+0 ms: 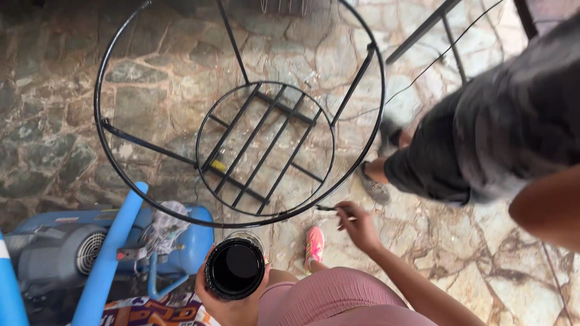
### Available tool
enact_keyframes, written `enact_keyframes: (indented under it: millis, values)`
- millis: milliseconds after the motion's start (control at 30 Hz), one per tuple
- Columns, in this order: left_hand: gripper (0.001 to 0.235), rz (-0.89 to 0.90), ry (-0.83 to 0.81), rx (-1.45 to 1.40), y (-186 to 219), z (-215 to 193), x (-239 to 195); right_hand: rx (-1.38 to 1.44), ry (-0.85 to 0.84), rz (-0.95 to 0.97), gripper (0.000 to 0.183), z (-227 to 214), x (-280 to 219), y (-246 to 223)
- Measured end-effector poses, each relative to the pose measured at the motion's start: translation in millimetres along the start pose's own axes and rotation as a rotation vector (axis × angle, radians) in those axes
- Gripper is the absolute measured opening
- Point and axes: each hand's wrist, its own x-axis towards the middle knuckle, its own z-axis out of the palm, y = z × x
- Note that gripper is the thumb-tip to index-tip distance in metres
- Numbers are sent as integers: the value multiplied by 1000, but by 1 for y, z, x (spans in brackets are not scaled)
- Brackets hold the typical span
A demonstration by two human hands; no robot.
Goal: Painting a circular metal frame with black paint using a small brush
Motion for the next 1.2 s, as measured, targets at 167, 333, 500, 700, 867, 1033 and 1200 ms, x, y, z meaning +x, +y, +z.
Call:
enact_keyframes:
  millis: [167, 333, 500, 700, 867, 1033, 1200]
  values:
    - [114, 233, -14, 12, -13, 13, -9, 88, 324, -81, 10, -64, 16, -8]
    - [109, -38, -233, -577, -18, 30, -23, 307, 423, -117, 9, -101, -9, -94]
    - [98, 52, -341, -396, 11, 25, -13, 326, 173, -469, 11, -77, -58, -206]
    - [101, 358, -423, -249, -1, 25, 8, -86, -120, -978, 16, -46, -55, -223]
    - [97, 413, -478, -225, -13, 14, 37, -228, -178, -1065, 15, -4, -54, -250]
    - [92, 467, -531, -247, -27, -5, 72, -386, -218, -1080, 11, 40, -57, -278]
    - [85, 487, -564, -268, -42, -22, 109, -211, -76, -931, 12, 80, -61, -280]
